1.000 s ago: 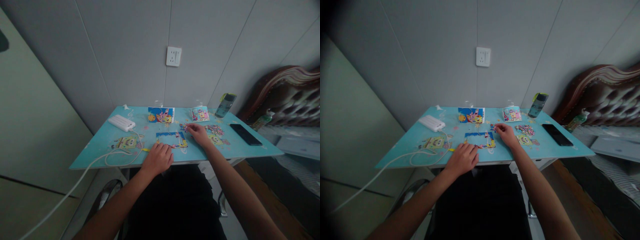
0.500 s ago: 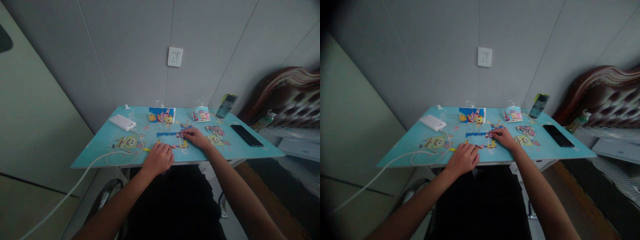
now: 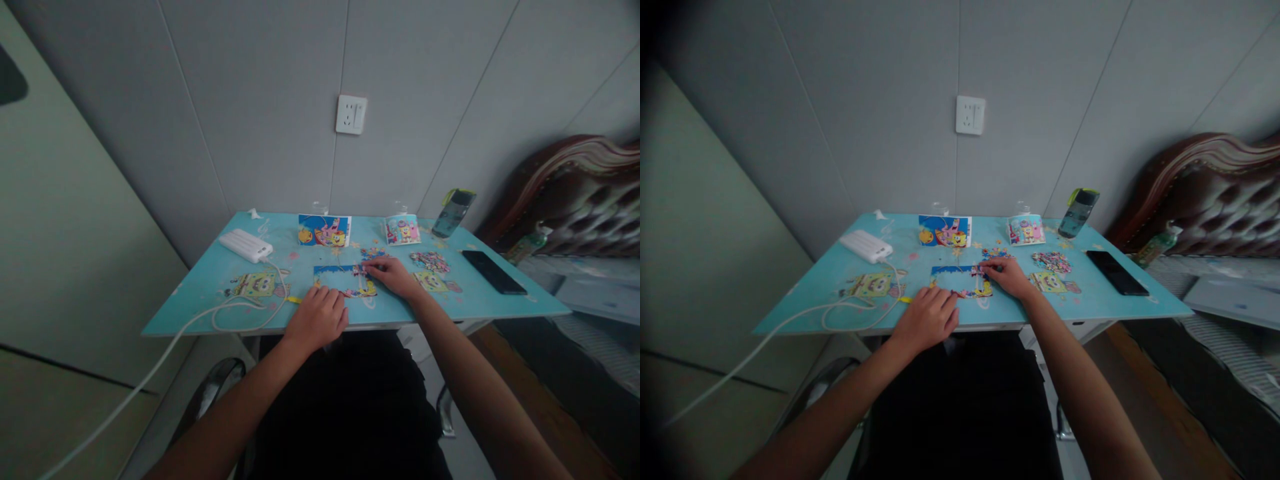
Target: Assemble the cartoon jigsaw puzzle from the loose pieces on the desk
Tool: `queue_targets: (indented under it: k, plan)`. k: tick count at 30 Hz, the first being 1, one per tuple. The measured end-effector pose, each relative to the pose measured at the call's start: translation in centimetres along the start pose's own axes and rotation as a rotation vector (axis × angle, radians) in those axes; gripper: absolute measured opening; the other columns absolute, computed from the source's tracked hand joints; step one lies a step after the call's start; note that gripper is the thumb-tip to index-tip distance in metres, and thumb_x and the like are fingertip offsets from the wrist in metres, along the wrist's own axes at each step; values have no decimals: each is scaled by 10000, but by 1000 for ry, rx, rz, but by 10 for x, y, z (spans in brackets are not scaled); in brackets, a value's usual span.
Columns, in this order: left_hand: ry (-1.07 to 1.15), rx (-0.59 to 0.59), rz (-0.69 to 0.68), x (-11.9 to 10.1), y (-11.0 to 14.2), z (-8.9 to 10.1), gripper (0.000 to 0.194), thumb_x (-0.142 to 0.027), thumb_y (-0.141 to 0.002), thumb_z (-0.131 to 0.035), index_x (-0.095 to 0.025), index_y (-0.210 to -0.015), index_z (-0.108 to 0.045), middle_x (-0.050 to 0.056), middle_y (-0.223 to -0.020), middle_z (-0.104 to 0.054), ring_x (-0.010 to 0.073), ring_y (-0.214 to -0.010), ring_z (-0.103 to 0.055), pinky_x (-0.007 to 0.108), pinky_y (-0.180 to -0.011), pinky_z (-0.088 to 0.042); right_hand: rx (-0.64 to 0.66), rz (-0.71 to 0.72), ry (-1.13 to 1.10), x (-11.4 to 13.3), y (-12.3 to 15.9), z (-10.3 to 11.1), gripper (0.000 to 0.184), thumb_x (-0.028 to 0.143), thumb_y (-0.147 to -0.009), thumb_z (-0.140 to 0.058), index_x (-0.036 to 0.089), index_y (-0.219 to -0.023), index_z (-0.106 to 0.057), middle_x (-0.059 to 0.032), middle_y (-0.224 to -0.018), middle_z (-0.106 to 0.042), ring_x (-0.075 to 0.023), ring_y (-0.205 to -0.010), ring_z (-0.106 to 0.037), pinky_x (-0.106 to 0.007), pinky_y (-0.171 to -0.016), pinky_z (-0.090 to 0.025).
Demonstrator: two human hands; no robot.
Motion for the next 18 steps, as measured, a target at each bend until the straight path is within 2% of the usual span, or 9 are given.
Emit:
queue_targets:
  k: [4, 7, 12, 15, 18]
  plan:
    - [5, -6, 0, 0, 0, 0, 212, -280, -979, -509, -155, -1052, -664, 101, -921, -627, 286, -929, -569, 452, -851, -445, -47, -23, 4, 0, 1, 2, 313, 450, -896, -638, 224, -1043, -796, -50, -953, -784, -194, -712, -633, -340, -691, -503]
    - [8, -7, 0, 1, 1, 0, 220, -283, -978, -508, -151, -1057, -665, 101, -921, -627, 287, -932, -569, 454, -858, -445, -73, -23, -2, 2, 2, 3, 346, 464, -904, -622, 201, -1060, -783, -49, -904, -771, -184, -679, -612, -330, -664, -498]
    - [12, -12, 0, 0, 1, -1, 220, -281, -975, -513, -153, -1061, -669, 102, -927, -631, 280, -933, -573, 446, -853, -446, -81, 26, -17, 7, 2, 4, 359, 435, -935, -589, 245, -1192, -753, -58, -1056, -764, -223, -862, -674, -377, -804, -529]
    - [13, -15, 0, 0, 0, -1, 223, -285, -974, -512, -157, -1064, -671, 106, -930, -632, 280, -933, -575, 450, -852, -447, -90, 47, -12, 9, 2, 2, 324, 425, -933, -602, 274, -1168, -766, -58, -1103, -762, -251, -978, -688, -415, -895, -526]
    - [10, -14, 0, 0, 0, -1, 223, -279, -976, -503, -159, -1060, -670, 106, -924, -629, 282, -928, -573, 458, -852, -447, -100, 53, 1, 12, 1, -2, 294, 423, -930, -617, 283, -1133, -779, -60, -1097, -770, -263, -1006, -698, -433, -928, -526]
Point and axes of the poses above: each hand's wrist, its own y-axis away from the middle knuckle, its own z-axis out of the back of the hand, x = y × z, the point moved 4 cm from there along -y, towards the middle knuckle
